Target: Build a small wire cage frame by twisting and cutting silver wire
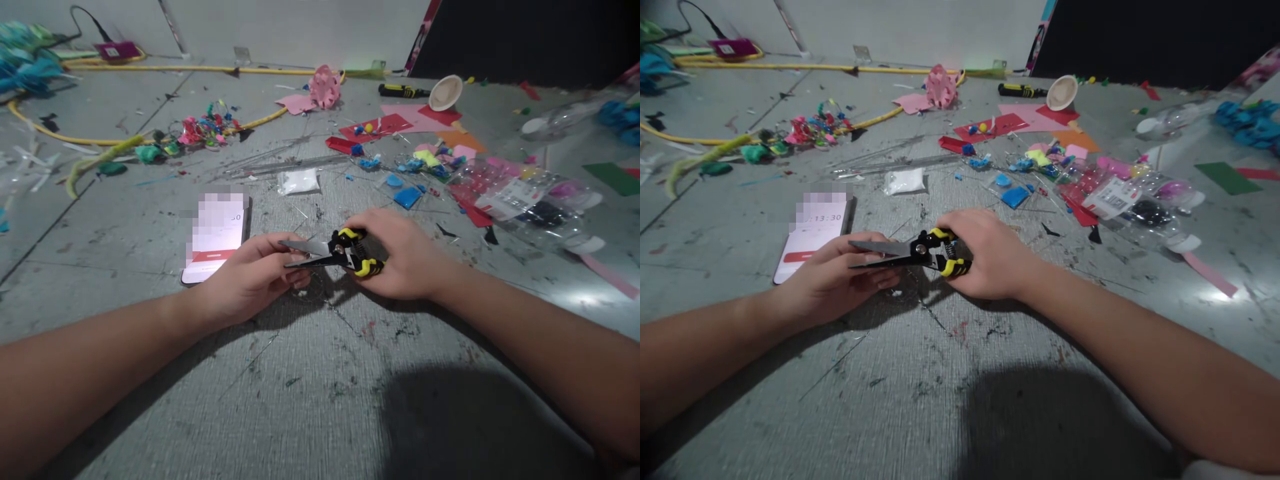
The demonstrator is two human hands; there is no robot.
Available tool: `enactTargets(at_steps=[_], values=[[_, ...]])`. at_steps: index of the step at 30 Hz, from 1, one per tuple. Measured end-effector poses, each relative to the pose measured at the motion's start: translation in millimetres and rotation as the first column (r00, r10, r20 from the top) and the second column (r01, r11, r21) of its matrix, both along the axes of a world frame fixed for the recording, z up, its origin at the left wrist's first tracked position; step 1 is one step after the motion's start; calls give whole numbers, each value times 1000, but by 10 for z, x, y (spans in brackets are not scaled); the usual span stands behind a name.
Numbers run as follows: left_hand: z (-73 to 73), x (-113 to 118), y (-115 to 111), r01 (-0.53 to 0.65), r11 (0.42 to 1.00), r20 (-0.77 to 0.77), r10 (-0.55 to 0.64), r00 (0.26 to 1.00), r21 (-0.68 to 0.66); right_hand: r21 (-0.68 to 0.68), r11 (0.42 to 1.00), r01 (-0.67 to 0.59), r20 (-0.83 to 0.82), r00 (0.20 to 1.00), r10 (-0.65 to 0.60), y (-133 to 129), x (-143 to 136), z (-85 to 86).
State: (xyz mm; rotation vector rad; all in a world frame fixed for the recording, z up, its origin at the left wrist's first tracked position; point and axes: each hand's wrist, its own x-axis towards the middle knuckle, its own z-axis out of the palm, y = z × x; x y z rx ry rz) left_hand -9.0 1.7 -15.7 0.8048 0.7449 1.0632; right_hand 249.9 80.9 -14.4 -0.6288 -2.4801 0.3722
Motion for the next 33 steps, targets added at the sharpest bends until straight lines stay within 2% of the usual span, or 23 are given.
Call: enactTargets(at_steps=[9,21,26,33], values=[[10,11,1,24,999,-10,-24,1000,38,29,1000,-6,15,1000,6,-1,-10,20],[27,24,-9,-12,997,-47,16,999,71,75,997,36,14,999,-37,8,9,3],[18,10,0,-47,998,-69,49,996,43,94,995,30,13,999,-32,20,-4,-3],[-12,1,12,-37,994,-74,45,996,103,82,996,23,-11,1000,-22,29,6,-7]])
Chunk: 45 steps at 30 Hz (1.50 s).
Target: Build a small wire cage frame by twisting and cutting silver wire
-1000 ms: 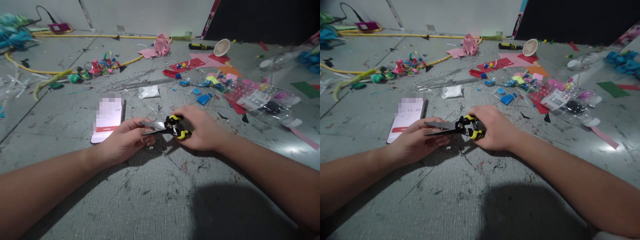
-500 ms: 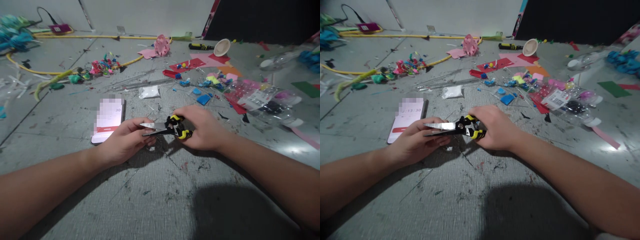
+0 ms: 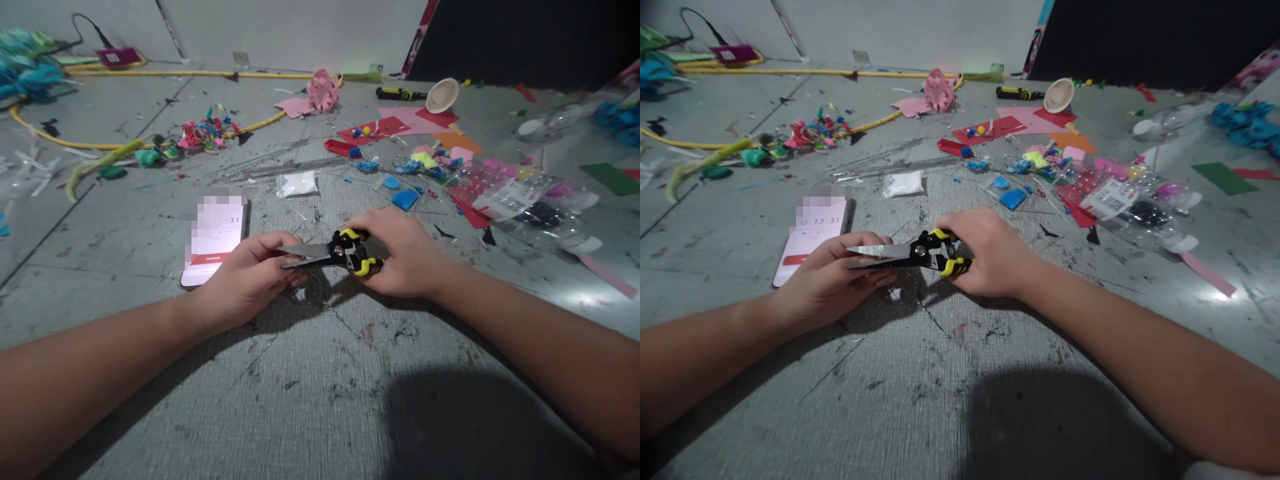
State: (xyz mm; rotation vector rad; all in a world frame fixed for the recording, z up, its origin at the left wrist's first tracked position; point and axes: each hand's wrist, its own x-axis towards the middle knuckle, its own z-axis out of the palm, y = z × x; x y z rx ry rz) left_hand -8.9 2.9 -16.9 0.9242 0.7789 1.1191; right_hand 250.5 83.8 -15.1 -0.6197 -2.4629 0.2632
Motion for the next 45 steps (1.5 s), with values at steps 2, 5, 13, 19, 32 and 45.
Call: enactTargets(at_steps=[2,5,13,19,32,45], values=[[5,2,-1,-10,1000,-7,10,1000,-2,1,1000,1,5,1000,-1,-2,8,3],[2,5,-7,-11,1000,-10,11,1000,2,7,1000,6,10,1000,-6,-8,18,4],[-43,-4,8,8,1000,41,-8,999,17,47,999,-12,5,1000,12,13,12,-6],[-32,21,14,-18,999,94,22,995,-44,22,1000,7,1,1000,-7,14,22,-10],[-64,-19,4,12,1000,17,-13,1000,10,-13,1000,-17,31,999,17,13,24,15],[-32,18,12,17,1000,79,-16,997,-18,-37,999,-15,16,1000,15,-6,9,29]])
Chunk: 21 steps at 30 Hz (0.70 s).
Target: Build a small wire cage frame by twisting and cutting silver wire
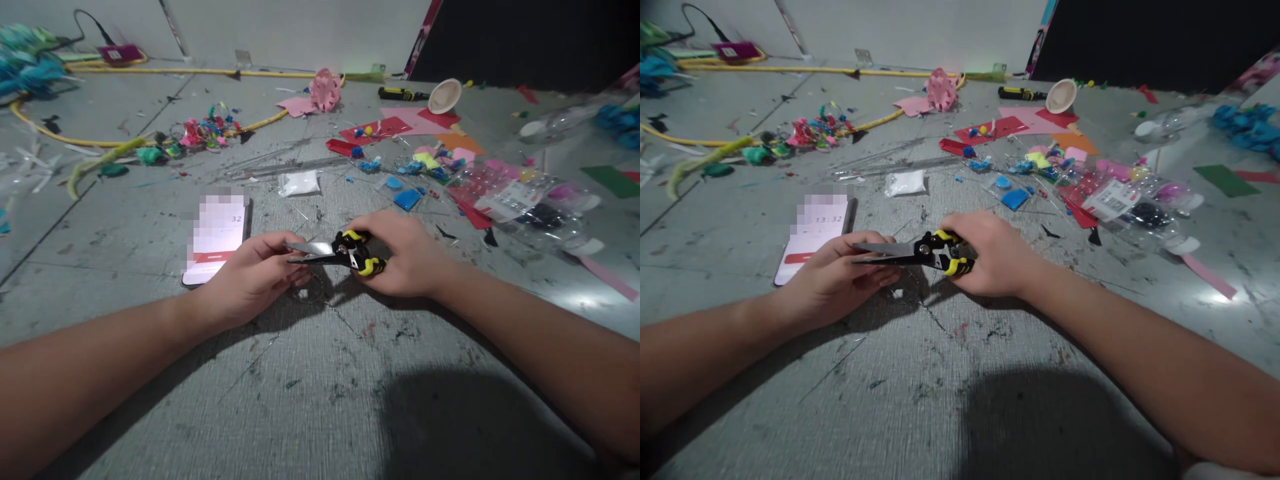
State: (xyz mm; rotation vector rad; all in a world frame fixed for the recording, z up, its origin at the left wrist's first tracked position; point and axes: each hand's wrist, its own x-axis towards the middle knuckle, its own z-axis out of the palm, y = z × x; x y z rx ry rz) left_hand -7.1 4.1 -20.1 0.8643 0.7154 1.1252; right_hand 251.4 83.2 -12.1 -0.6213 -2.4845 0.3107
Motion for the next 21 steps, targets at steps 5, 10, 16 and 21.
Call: enactTargets(at_steps=[5,10,16,21], values=[[-12,-10,-3,-3,1000,-13,4,1000,14,4,1000,-12,14,1000,12,11,-2,-1],[-12,-13,-19,4,1000,-16,-4,1000,17,22,1000,-7,6,1000,7,28,16,-11],[1,5,-16,-2,1000,5,2,1000,18,17,999,34,14,999,-34,22,41,-3],[13,17,-12,-58,998,-17,58,998,9,0,998,56,14,998,-56,7,12,-5]])
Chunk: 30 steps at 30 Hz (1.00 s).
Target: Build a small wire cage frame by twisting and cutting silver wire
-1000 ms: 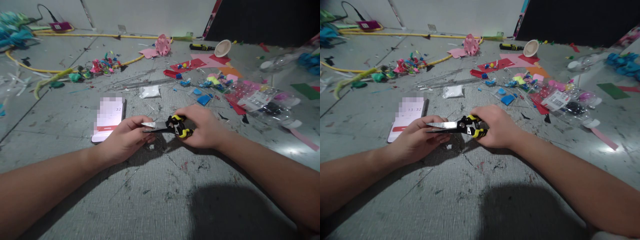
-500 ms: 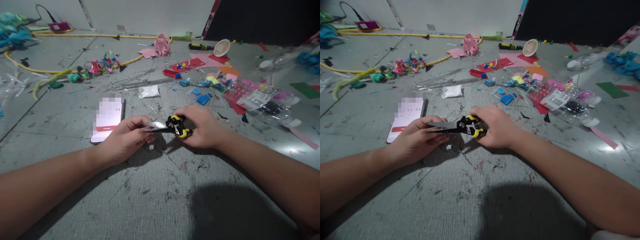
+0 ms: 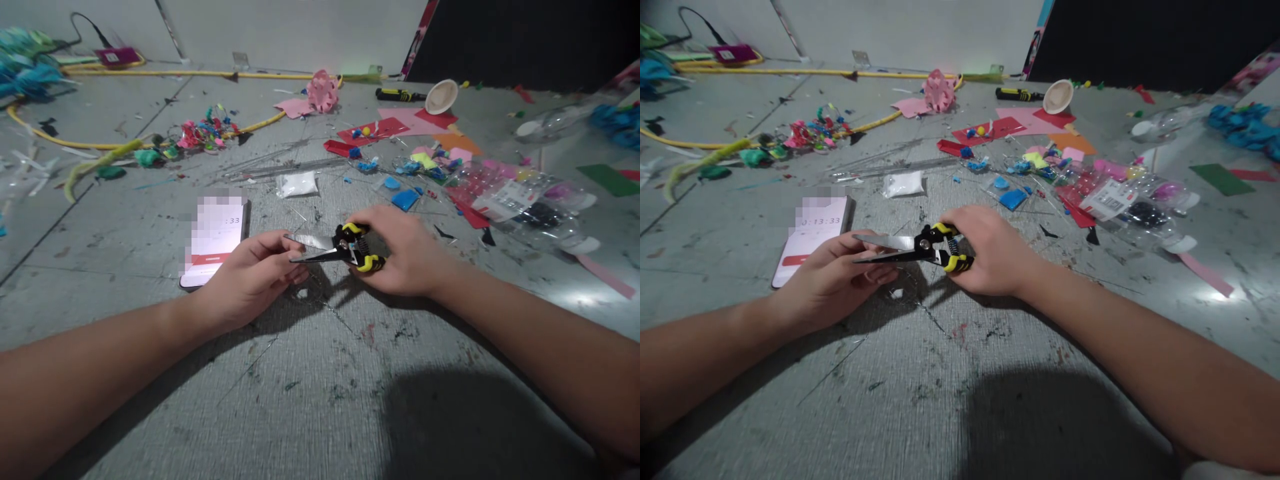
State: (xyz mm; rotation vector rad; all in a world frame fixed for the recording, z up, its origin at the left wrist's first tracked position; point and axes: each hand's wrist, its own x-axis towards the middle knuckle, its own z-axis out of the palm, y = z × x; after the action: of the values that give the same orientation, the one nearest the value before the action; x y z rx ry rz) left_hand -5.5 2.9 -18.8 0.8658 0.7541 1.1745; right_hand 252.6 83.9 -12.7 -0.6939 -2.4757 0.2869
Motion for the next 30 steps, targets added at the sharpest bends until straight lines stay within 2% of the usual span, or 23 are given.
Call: enactTargets(at_steps=[4,8,17,20,24,27,30], values=[[-29,-19,8,-52,998,-35,54,998,33,28,999,-39,-35,999,40,-5,-22,-24],[-89,-58,12,-15,991,-61,23,998,130,23,999,-23,-33,999,23,-14,-19,-27],[-103,-103,-6,5,984,-162,24,986,178,25,1000,3,-18,1000,-2,-7,-3,-36],[-79,-104,-16,-35,965,-223,95,970,260,27,1000,-4,-41,999,5,-10,-15,-33],[-9,-83,-29,-112,916,-340,253,906,386,-4,1000,8,-66,998,-8,-38,-29,-11],[-1,-80,-30,-134,920,-356,272,894,368,-57,998,14,-65,998,-17,-66,-36,18],[-48,-92,-28,-130,953,-285,209,936,272,-59,998,19,-47,999,-22,-83,-44,41]])
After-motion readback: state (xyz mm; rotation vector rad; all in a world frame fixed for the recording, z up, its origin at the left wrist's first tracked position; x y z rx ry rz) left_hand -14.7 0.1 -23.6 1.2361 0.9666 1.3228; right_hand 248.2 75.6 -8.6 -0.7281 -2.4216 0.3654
